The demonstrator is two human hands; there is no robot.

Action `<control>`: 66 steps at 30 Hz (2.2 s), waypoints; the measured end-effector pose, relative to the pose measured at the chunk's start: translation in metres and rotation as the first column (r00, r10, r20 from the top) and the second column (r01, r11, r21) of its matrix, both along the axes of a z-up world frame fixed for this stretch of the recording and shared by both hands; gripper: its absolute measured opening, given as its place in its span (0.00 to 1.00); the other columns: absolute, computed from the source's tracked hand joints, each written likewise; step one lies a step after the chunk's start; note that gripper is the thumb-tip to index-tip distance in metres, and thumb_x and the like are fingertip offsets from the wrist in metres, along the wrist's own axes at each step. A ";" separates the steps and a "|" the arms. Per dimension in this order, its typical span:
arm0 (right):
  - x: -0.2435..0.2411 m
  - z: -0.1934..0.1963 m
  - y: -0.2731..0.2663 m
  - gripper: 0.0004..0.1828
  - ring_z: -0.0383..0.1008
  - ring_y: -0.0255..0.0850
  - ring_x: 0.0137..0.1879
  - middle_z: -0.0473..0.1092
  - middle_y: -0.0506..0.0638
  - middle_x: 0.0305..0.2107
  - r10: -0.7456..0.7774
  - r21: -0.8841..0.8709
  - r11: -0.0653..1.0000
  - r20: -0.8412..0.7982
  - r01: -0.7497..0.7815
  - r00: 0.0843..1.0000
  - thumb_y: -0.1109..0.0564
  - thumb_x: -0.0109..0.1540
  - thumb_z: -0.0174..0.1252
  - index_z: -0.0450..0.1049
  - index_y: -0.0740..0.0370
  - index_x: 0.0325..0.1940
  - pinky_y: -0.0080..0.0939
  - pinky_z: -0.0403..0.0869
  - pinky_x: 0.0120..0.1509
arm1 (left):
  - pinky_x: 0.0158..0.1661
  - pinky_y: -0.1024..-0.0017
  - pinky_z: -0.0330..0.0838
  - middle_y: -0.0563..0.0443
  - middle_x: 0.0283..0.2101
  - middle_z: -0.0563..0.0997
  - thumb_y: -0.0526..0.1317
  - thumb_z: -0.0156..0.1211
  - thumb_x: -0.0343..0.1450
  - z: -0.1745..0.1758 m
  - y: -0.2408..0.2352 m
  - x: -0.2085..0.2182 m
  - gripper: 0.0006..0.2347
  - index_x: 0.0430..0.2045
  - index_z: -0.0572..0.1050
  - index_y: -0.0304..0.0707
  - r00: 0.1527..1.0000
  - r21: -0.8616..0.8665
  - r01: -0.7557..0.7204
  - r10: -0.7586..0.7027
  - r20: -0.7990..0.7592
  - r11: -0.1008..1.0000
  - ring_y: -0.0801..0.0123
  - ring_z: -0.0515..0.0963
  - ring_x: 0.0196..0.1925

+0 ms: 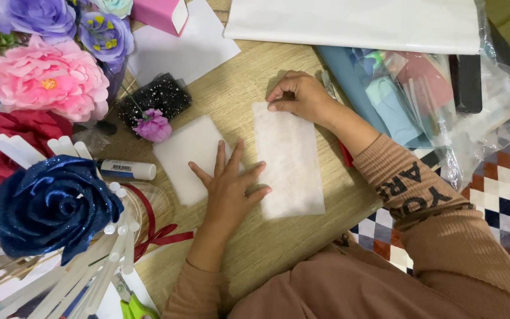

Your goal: The person uses a red utility knife to cut a white foam sheet into smaller rectangular pieces on a wooden table. They repeatedly trim edges and separate cut pieces, placing them beside the main sheet. The workspace contains artificial flowers, glue, and other craft supplies.

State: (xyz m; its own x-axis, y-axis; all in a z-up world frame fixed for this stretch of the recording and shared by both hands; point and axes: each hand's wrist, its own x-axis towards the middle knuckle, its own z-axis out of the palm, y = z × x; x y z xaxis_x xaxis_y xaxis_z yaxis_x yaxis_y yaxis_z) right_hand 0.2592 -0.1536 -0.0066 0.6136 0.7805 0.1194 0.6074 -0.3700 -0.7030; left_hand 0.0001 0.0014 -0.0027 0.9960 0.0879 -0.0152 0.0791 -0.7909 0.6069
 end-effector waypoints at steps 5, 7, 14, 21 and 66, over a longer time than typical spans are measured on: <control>-0.001 0.003 0.001 0.11 0.74 0.57 0.46 0.72 0.56 0.32 0.001 0.020 1.000 0.014 -0.001 1.000 0.52 0.57 0.73 0.83 0.56 0.40 0.52 0.72 0.53 | 0.57 0.23 0.07 0.43 0.74 0.58 0.52 0.70 0.64 0.003 -0.001 0.000 0.21 0.52 0.78 0.55 0.999 -0.009 -0.015 0.015 0.028 1.000 0.44 0.41 0.78; -0.001 0.001 0.001 0.12 0.74 0.58 0.46 0.72 0.57 0.32 -0.005 0.027 1.000 0.026 0.004 1.000 0.51 0.56 0.73 0.83 0.56 0.40 0.52 0.72 0.53 | 0.57 0.22 0.07 0.42 0.73 0.59 0.52 0.70 0.64 0.005 -0.004 0.000 0.22 0.52 0.78 0.54 0.998 0.002 -0.016 0.016 0.054 1.000 0.44 0.43 0.78; 0.003 -0.003 0.000 0.12 0.74 0.55 0.47 0.72 0.54 0.33 0.010 -0.004 1.000 0.039 -0.010 0.999 0.49 0.56 0.73 0.83 0.54 0.40 0.50 0.72 0.53 | 0.67 0.35 0.42 0.39 0.70 0.65 0.47 0.56 0.73 -0.011 -0.055 0.016 0.20 0.59 0.72 0.40 0.951 0.149 -0.032 -0.016 0.309 0.988 0.42 0.57 0.74; 0.001 0.001 0.001 0.12 0.74 0.56 0.46 0.72 0.53 0.32 0.014 0.013 1.000 0.031 -0.014 0.999 0.49 0.56 0.72 0.83 0.54 0.40 0.50 0.72 0.53 | 0.70 0.48 0.47 0.36 0.72 0.61 0.51 0.49 0.74 -0.032 -0.073 0.040 0.28 0.66 0.64 0.32 0.929 0.368 -0.138 -0.008 0.369 0.920 0.43 0.55 0.75; -0.254 0.043 -0.230 0.34 0.74 0.41 0.43 0.70 0.50 0.47 -0.107 -0.204 0.979 -0.390 0.028 0.914 0.63 0.57 0.66 0.68 0.52 0.67 0.36 0.75 0.37 | 0.67 0.43 0.55 0.36 0.71 0.62 0.50 0.52 0.74 -0.019 -0.071 0.038 0.24 0.66 0.68 0.45 0.926 0.366 -0.113 -0.037 0.377 0.924 0.39 0.59 0.73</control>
State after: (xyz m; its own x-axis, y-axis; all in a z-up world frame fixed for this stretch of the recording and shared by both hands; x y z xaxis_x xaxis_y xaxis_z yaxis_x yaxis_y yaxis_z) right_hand 0.0055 -0.3835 0.0359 0.6311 0.7188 -0.2916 0.2613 -0.5509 -0.7926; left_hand 0.0376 -0.0693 -0.0217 0.9176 0.0506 0.3944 -0.0570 -0.9649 0.2564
